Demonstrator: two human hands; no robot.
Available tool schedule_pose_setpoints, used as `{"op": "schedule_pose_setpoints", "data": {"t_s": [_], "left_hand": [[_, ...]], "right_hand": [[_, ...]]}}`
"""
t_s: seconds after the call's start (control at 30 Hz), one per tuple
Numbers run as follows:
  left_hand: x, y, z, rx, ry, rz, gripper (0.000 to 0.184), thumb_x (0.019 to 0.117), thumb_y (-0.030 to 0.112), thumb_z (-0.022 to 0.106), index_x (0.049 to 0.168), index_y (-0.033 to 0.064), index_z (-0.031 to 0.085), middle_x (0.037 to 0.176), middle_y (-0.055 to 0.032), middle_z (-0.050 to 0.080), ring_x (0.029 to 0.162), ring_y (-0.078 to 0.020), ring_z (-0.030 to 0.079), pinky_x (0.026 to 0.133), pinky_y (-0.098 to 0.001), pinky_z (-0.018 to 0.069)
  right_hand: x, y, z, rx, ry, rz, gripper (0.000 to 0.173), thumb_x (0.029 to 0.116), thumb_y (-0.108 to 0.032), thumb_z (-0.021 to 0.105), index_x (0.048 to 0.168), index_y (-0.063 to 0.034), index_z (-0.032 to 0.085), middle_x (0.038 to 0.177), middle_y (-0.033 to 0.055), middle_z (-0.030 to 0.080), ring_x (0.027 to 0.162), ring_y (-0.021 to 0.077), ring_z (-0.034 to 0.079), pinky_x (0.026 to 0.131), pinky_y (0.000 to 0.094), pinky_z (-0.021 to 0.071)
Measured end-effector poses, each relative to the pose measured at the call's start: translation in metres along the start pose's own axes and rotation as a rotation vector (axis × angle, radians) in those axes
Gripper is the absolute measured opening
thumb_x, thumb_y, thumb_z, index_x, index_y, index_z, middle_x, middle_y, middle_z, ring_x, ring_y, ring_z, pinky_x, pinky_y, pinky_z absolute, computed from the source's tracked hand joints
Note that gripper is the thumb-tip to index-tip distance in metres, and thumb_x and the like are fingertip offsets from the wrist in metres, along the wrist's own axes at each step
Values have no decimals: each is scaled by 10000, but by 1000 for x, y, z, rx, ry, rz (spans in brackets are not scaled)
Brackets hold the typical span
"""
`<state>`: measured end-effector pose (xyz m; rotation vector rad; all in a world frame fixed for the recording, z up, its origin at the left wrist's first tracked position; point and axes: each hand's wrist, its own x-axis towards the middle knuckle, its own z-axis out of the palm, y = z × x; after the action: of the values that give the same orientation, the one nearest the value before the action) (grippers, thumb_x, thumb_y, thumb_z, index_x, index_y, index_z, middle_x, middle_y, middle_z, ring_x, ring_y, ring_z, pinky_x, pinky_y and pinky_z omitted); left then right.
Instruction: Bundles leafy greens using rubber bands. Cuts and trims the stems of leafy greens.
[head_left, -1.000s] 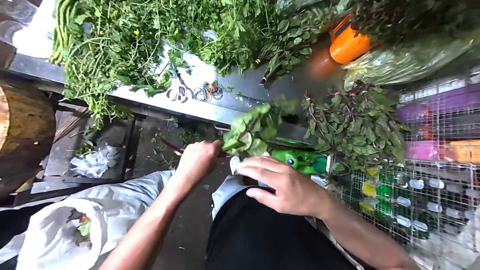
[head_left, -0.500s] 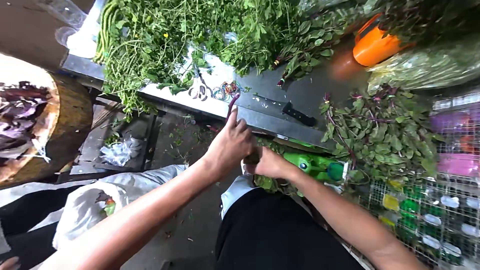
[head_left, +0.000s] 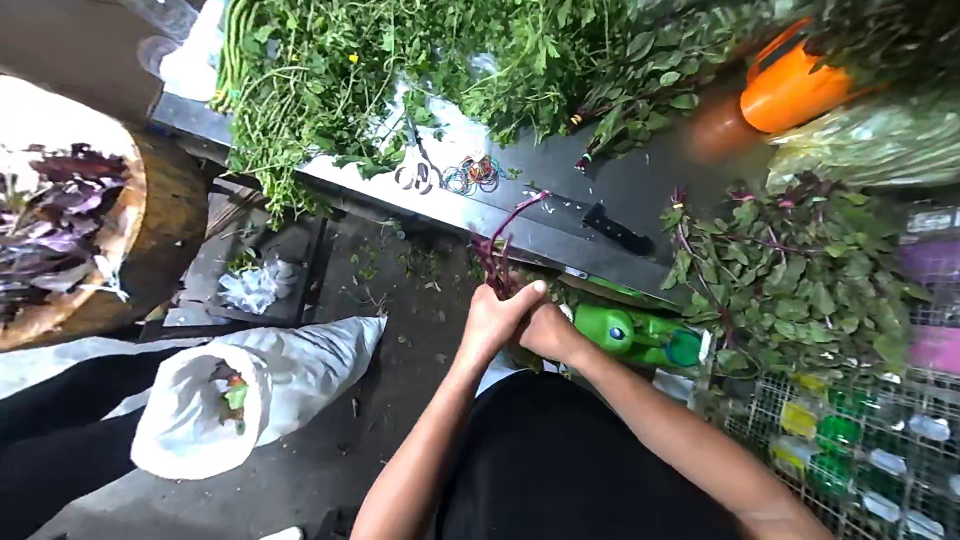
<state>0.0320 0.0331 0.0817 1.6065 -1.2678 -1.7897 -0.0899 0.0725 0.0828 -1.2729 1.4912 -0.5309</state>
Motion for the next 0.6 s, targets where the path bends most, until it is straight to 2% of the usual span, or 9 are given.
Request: {"op": "schedule_pose_setpoints", "data": {"t_s": [0.07, 0.13, 0.17, 0.23, 0.27, 0.33, 0.4, 0.47, 0.6], "left_hand": [[4, -6, 2, -30, 54, 5, 250, 879, 337, 777, 982, 109, 756, 803, -12, 719, 745, -123, 687, 727, -371, 584], [7, -12, -2, -66, 81, 23, 155, 915, 235, 737, 962, 89, 757, 804, -22, 730, 748, -123, 697, 732, -369, 586], [9, -16, -4, -93, 89, 38, 123, 928, 191, 723, 962, 77, 755, 808, -27, 736, 751, -123, 702, 736, -362, 590], [13, -21, -9, -166, 95, 85, 84, 952, 112, 694, 968, 47, 745, 838, -46, 750, 779, -125, 714, 767, -350, 600], [14, -22, -12, -198, 98, 105, 83, 958, 78, 677, 974, 32, 745, 846, -54, 756, 781, -124, 717, 774, -342, 601], [16, -22, -21, -222, 114, 140, 94, 966, 40, 648, 983, 8, 734, 798, -60, 750, 697, -123, 694, 702, -315, 587], [18, -23, -34, -195, 135, 143, 97, 968, 56, 654, 1003, 5, 729, 728, -54, 713, 613, -126, 663, 630, -300, 579], [18, -25, -47, -127, 139, 109, 101, 979, 90, 657, 1018, 24, 722, 689, -40, 682, 568, -116, 634, 585, -289, 564], [20, -33, -63, 64, 125, 46, 80, 960, 103, 657, 961, 32, 694, 654, -39, 637, 530, -122, 596, 550, -305, 535]], "right_hand": [[5, 2, 7, -43, -17, 8, 502, 856, -222, 784, 1256, 39, 628, 1190, 145, 698, 1152, 167, 651, 1044, 342, 507], [11, -2, 4, -176, -119, 46, 523, 857, -300, 777, 1240, 29, 642, 1207, 169, 689, 1193, 236, 635, 1081, 419, 472], [13, -4, -1, -270, -205, 54, 565, 849, -372, 765, 1246, 12, 645, 1233, 171, 681, 1235, 267, 610, 1123, 467, 418], [16, -7, -20, -395, -389, 54, 762, 845, -522, 748, 1385, -14, 575, 1428, 189, 573, 1414, 340, 448, 1220, 585, 218], [15, -3, -32, -389, -405, 34, 806, 852, -549, 744, 1439, -33, 548, 1507, 196, 507, 1467, 364, 380, 1221, 624, 194], [13, 18, -63, -287, -211, 1, 630, 906, -428, 730, 1415, -78, 608, 1522, 158, 513, 1447, 317, 435, 1202, 567, 324], [21, 47, -99, -304, 126, 33, 418, 981, -249, 671, 1353, -63, 636, 1436, 158, 580, 1363, 311, 528, 1143, 538, 426], [37, 85, -129, -437, 377, 94, 389, 965, -105, 633, 1346, -25, 630, 1435, 224, 551, 1348, 408, 507, 1120, 614, 397], [56, 136, -160, -572, 401, 214, 429, 966, -104, 638, 1386, -27, 602, 1401, 267, 562, 1315, 481, 508, 1100, 648, 389]]}}
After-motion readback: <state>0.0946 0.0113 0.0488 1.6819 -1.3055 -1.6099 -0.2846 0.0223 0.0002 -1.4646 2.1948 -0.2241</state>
